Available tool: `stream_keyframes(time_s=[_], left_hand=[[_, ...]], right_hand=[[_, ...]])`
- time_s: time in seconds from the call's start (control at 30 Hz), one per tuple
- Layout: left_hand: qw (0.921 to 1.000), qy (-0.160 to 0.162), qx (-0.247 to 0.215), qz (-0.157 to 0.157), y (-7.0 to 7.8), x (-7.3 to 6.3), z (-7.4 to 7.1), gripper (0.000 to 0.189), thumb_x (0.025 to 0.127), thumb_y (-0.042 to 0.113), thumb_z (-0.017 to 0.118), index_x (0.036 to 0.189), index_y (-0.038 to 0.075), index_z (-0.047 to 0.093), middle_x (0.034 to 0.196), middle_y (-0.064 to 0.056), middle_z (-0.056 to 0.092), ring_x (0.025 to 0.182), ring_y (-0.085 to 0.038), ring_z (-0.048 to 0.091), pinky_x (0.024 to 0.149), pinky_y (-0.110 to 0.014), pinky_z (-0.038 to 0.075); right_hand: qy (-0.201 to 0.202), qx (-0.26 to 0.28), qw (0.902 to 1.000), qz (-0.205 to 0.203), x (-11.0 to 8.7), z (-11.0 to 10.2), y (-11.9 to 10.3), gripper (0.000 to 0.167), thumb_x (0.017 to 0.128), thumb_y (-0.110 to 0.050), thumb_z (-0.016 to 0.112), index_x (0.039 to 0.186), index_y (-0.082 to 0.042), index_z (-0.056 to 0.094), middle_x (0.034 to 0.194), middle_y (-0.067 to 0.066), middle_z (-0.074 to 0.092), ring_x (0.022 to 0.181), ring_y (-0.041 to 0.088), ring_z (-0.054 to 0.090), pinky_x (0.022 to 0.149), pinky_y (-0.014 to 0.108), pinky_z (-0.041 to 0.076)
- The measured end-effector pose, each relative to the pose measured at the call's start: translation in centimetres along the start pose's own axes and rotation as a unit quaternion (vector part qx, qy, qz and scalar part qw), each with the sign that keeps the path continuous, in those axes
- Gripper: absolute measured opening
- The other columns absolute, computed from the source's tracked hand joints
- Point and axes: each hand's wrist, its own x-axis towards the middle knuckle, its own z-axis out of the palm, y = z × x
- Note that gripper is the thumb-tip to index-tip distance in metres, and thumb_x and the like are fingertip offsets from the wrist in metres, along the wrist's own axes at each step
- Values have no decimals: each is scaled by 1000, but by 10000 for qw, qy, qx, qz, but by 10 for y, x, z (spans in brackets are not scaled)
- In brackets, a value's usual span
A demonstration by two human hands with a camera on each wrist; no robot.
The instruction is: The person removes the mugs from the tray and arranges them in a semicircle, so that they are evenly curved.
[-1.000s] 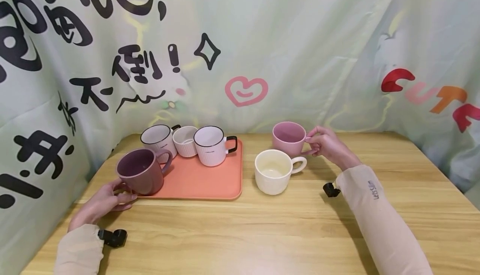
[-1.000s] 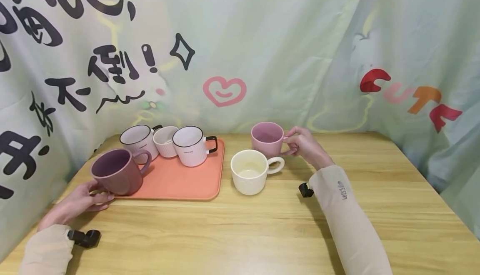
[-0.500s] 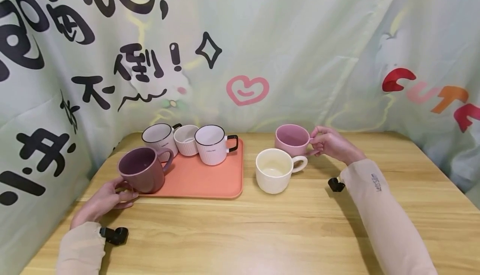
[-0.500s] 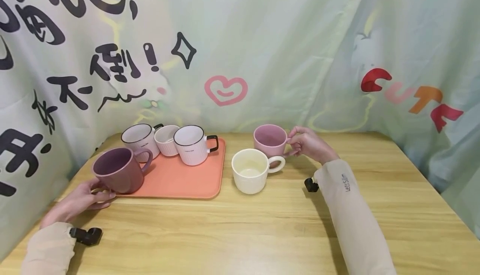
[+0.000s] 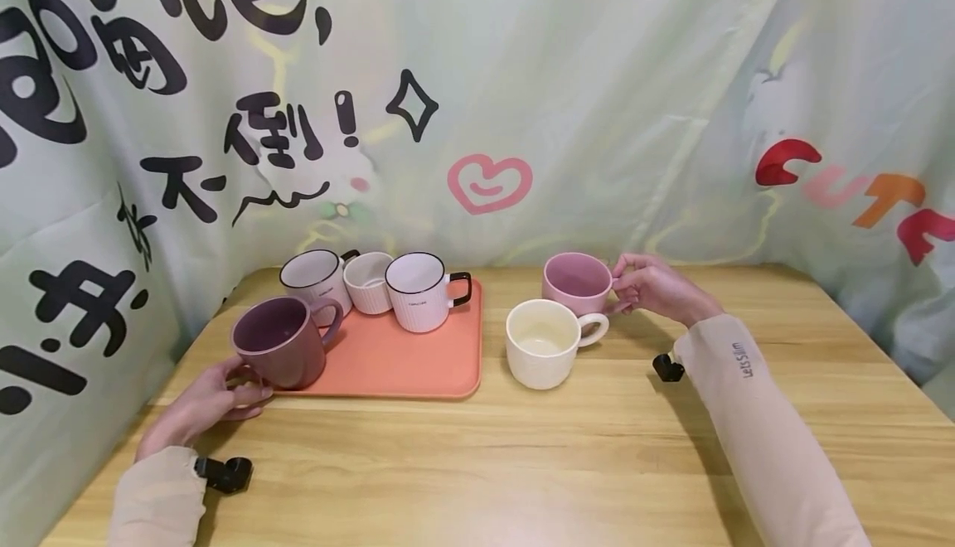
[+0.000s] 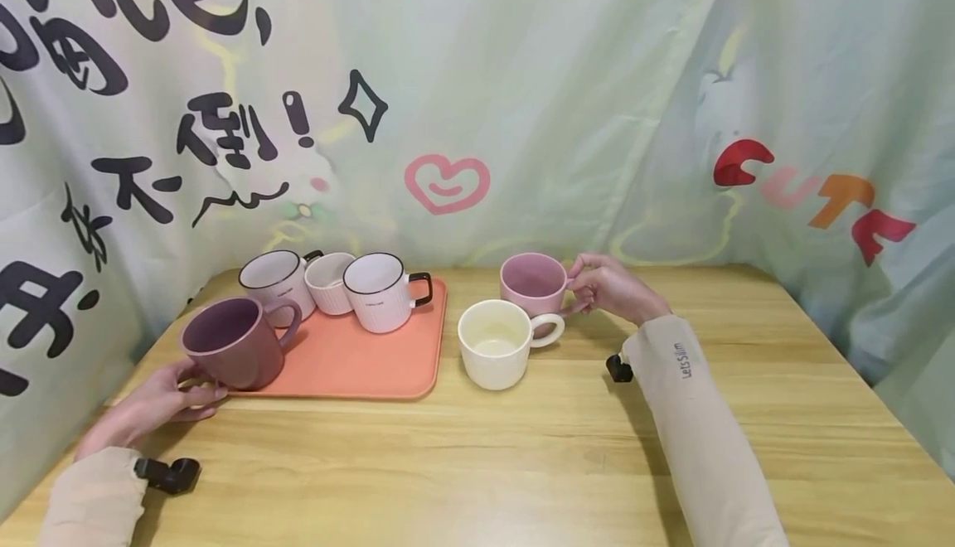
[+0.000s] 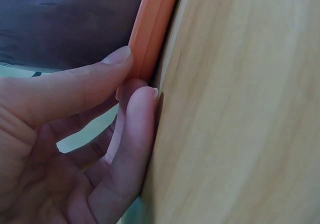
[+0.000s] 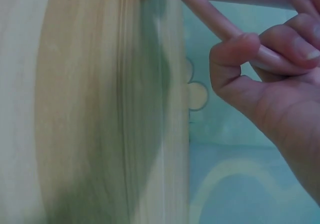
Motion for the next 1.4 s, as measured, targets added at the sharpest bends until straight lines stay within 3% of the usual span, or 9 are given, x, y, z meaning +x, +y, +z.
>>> stream_keyframes(time_s=[0.53, 0.77, 0.9, 1.1, 1.23, 1.4], left_hand=[[10000, 9, -49, -16, -1, 0, 0, 58, 97, -3, 63, 140, -22, 28, 126, -37, 49, 91, -14, 66, 78, -33, 62], [10000, 22, -21, -73, 0, -1, 0, 59, 98, -1, 63, 141, -21, 28, 124, -35, 49, 91, -15, 65, 78, -32, 62], [9999, 46, 14, -99, 1, -1, 1, 59, 97, -1, 63, 141, -21, 28, 125, -36, 49, 91, -16, 66, 78, -32, 62], [9999, 52, 25, -92, 0, 0, 0, 58, 98, -3, 62, 141, -21, 28, 125, -38, 48, 91, -15, 65, 78, -32, 62], [10000, 41, 10, -75, -1, 0, 0, 57, 98, -3, 62, 141, -21, 29, 124, -37, 49, 91, -15, 65, 78, -32, 62], [9999, 38, 38, -85, 0, -1, 0, 57, 97, 0, 64, 140, -20, 31, 123, -34, 51, 91, -16, 65, 78, -32, 62]], right_hand=[[-122, -440, 9989, -40, 0, 1, -3, 19, 97, 6, 49, 90, -10, 55, 74, 5, 53, 68, 18, 55, 65, 34, 51], [-358, -573, 9975, 188, -1, 1, -3, 15, 100, 3, 49, 95, -10, 54, 86, 10, 54, 77, 26, 63, 74, 41, 55], [-479, -979, 9934, 369, -3, -6, -11, 8, 104, -3, 47, 104, -5, 54, 94, 11, 56, 87, 27, 64, 85, 49, 57], [181, -1756, 9830, 509, 0, -9, -32, 28, 106, -14, 50, 122, 8, 50, 110, 13, 61, 103, 23, 61, 95, 49, 54], [581, -1938, 9782, 473, 5, -4, -47, 32, 107, -17, 50, 124, 9, 48, 114, 15, 61, 104, 24, 60, 95, 42, 55], [774, -2043, 9752, 357, 15, 8, -66, 38, 107, -20, 51, 129, 11, 45, 113, 11, 62, 106, 25, 61, 97, 42, 54]])
